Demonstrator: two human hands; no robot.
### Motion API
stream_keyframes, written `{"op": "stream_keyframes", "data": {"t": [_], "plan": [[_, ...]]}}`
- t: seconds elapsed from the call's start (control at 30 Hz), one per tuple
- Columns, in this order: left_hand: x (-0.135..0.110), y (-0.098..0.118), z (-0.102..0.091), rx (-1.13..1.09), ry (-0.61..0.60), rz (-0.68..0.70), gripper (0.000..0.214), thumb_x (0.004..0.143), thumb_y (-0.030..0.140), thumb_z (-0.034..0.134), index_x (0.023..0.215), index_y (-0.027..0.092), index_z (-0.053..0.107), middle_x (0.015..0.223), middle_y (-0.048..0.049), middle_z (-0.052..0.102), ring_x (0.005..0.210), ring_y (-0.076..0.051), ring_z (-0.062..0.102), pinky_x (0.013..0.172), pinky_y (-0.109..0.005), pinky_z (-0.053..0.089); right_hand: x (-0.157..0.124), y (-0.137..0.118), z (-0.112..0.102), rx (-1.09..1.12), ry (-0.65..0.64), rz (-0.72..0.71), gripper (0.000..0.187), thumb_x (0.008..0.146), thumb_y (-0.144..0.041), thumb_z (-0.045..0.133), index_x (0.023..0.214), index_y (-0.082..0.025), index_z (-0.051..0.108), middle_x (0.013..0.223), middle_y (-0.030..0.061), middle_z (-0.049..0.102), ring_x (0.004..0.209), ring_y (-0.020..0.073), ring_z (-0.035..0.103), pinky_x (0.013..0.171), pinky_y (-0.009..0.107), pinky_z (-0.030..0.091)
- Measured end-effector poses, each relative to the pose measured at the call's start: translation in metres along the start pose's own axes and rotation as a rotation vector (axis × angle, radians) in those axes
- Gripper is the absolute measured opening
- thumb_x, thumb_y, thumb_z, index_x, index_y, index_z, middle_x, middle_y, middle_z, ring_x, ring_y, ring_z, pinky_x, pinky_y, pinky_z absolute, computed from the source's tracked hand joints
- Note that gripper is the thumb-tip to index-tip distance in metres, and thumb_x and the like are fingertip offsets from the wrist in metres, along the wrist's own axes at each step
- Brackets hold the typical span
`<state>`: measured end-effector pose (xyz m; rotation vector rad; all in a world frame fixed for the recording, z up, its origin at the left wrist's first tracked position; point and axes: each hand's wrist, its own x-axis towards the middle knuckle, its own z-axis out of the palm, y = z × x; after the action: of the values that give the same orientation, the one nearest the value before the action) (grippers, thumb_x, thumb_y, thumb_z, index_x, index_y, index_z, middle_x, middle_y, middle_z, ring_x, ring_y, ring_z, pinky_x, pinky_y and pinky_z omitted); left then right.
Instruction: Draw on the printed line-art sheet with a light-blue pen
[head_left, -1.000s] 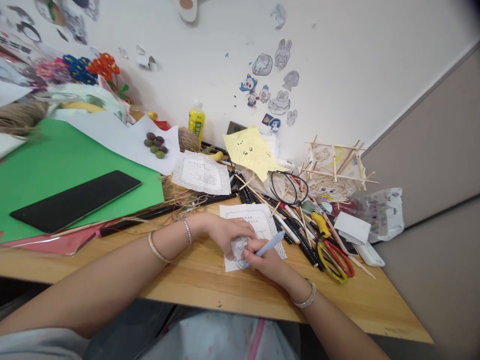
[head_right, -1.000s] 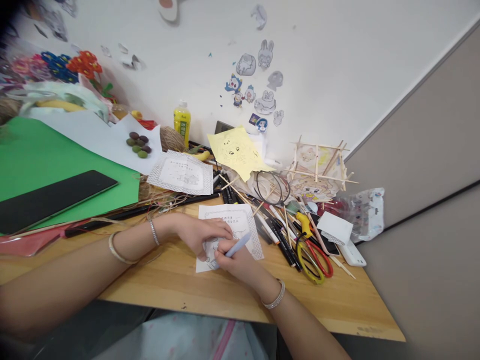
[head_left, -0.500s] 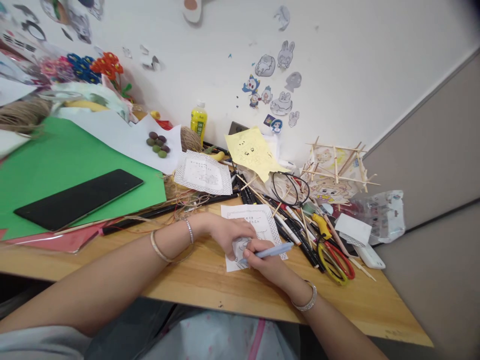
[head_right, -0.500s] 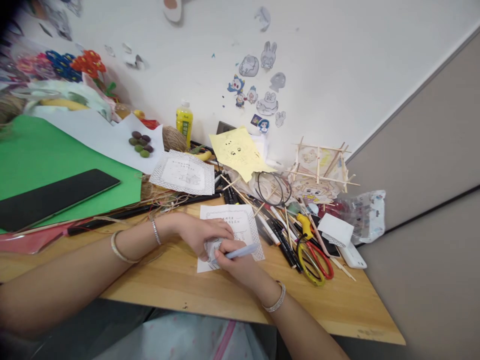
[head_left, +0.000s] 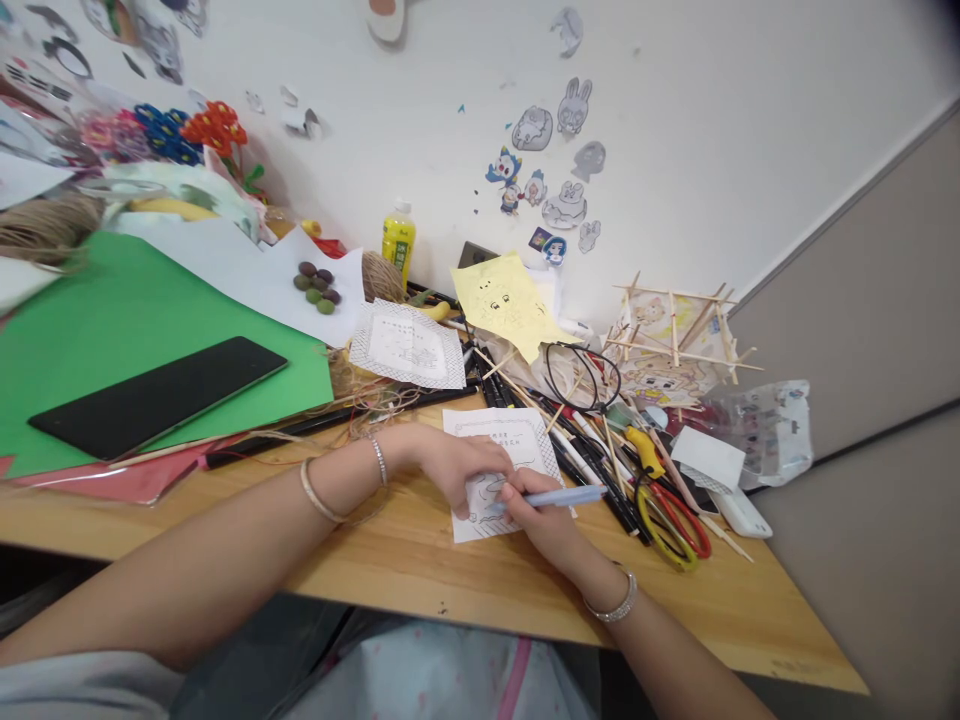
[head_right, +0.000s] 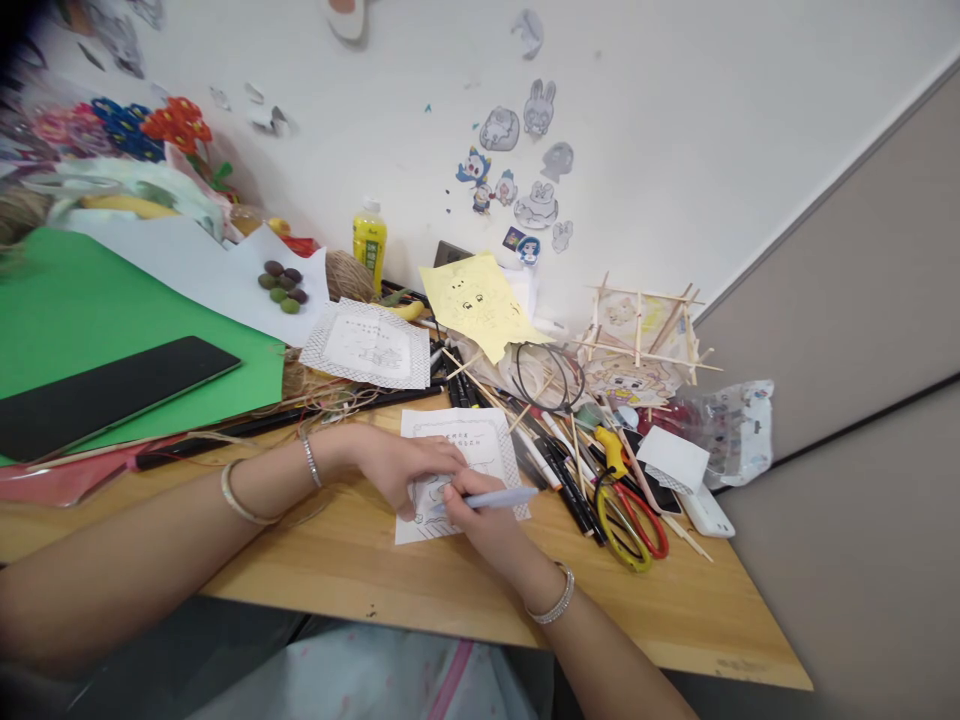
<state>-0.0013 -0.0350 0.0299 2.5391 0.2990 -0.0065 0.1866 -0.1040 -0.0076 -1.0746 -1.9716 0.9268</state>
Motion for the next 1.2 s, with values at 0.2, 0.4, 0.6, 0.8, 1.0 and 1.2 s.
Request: {"op": "stream_keyframes", "data": {"t": [0.2,0.4,0.6,0.8,1.0,1.2], "plan": [[-0.002,-0.004,0.0,-0.072,0.019,0.002,0.063,0.062,0.029,0.067,0.12,0.019,0.047,0.121,-0.0063,0.048,0.112,-0.025,0.042,0.098,-0.035,0.03,-0.002,-0.003,0.001,0.01,0.011,-0.008,0.032,0.083,-0.031,0.046,0.054,-0.019,0.044,0.05,-0.0033,0.045,0.05,0.011,0.041,0.049,0.024,0.032],[0.0,0.008,0.001,-0.021,0.07,-0.021,0.066,0.061,0.031,0.07,0.122,0.018,0.048,0.122,-0.0077,0.049,0.111,-0.026,0.043,0.097,-0.035,0.031,-0.002,-0.011,0.006,-0.097,-0.094,-0.053,0.033,0.081,-0.025,0.046,0.051,-0.019,0.035,0.05,-0.0048,0.035,0.05,0.0098,0.034,0.048,0.023,0.026],[0.0,0.011,0.001,0.048,0.073,-0.002,0.061,0.064,0.024,0.067,0.122,0.017,0.048,0.123,-0.0088,0.049,0.112,-0.026,0.043,0.098,-0.035,0.031,-0.003,-0.011,0.007,-0.148,-0.134,-0.079,0.034,0.08,-0.025,0.047,0.051,-0.019,0.031,0.051,-0.0052,0.032,0.05,0.0089,0.031,0.047,0.023,0.023],[0.0,0.012,0.001,0.035,0.082,-0.015,0.063,0.063,0.026,0.069,0.121,0.018,0.05,0.123,-0.0085,0.049,0.113,-0.026,0.043,0.099,-0.035,0.031,-0.003,-0.011,0.007,-0.197,-0.141,-0.09,0.033,0.08,-0.024,0.046,0.052,-0.019,0.03,0.051,-0.0052,0.031,0.051,0.009,0.031,0.047,0.023,0.023],[0.0,0.013,-0.001,0.023,0.063,-0.019,0.066,0.062,0.028,0.069,0.123,0.017,0.047,0.124,-0.0086,0.048,0.114,-0.026,0.041,0.1,-0.034,0.029,-0.002,-0.011,0.007,-0.204,-0.124,-0.103,0.033,0.08,-0.024,0.045,0.052,-0.019,0.028,0.051,-0.0055,0.03,0.05,0.0087,0.03,0.048,0.023,0.023],[0.0,0.012,-0.001,0.014,0.058,-0.018,0.065,0.062,0.03,0.069,0.122,0.018,0.048,0.123,-0.008,0.048,0.113,-0.025,0.041,0.1,-0.033,0.029,-0.002,-0.01,0.007,-0.215,-0.135,-0.118,0.034,0.08,-0.024,0.046,0.051,-0.019,0.029,0.051,-0.0056,0.03,0.05,0.0088,0.029,0.047,0.023,0.023]]}}
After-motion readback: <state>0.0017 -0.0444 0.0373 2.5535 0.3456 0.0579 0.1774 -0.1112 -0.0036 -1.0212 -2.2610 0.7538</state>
